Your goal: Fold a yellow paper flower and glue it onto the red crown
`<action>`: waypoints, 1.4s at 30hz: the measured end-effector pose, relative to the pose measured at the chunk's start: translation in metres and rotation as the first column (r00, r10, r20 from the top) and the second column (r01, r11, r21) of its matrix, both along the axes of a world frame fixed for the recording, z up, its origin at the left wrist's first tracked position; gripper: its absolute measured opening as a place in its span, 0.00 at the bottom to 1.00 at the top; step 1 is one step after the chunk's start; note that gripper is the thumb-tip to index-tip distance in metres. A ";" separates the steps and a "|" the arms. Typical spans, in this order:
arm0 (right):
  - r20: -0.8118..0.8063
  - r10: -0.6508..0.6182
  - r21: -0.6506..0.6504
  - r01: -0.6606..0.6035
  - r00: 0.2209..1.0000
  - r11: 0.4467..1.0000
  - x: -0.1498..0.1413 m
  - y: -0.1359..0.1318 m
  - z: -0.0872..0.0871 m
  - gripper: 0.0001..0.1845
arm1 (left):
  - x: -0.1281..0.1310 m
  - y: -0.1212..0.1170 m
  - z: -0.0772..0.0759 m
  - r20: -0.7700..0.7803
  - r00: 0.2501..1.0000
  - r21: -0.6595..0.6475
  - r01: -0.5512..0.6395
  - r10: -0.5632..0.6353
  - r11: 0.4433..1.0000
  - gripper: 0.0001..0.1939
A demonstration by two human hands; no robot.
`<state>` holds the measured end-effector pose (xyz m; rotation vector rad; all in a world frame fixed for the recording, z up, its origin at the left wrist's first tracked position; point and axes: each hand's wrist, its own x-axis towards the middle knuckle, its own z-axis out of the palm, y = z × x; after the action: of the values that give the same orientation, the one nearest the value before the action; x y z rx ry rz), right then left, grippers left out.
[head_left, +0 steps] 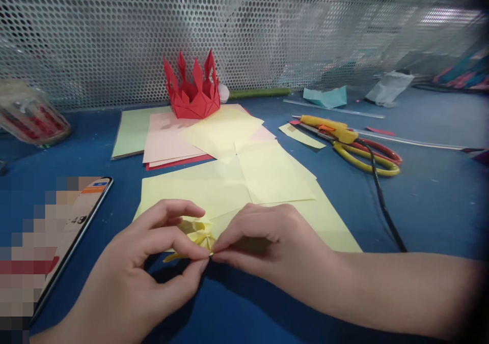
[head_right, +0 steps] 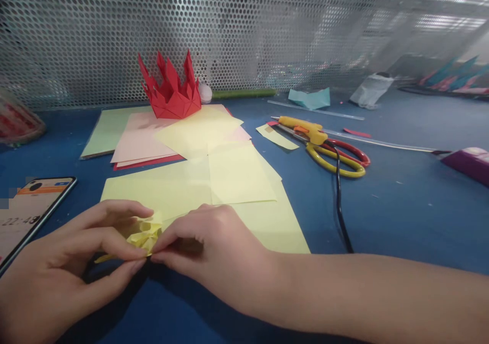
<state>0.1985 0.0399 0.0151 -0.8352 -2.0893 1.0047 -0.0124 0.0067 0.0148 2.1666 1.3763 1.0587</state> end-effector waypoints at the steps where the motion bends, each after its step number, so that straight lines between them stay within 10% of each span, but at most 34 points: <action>1: 0.008 -0.002 -0.042 0.002 1.000 0.999 0.000 0.000 0.001 0.02 | 0.000 0.000 0.000 0.004 1.000 -0.007 0.000 0.000 1.000 0.10; 28: -0.198 0.006 -0.387 -0.084 0.980 0.918 -0.002 0.002 0.001 0.05 | 0.001 0.004 0.001 0.165 0.984 -0.254 0.104 -0.062 0.962 0.06; 42: -0.141 0.061 0.029 -0.058 0.988 0.998 0.002 0.000 0.003 0.06 | 0.003 0.000 0.004 0.206 0.977 -0.228 0.003 0.045 0.974 0.05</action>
<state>0.2000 0.0395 0.0176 -0.6722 -2.0120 1.0364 -0.0092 0.0063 0.0184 1.8247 1.3526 1.0478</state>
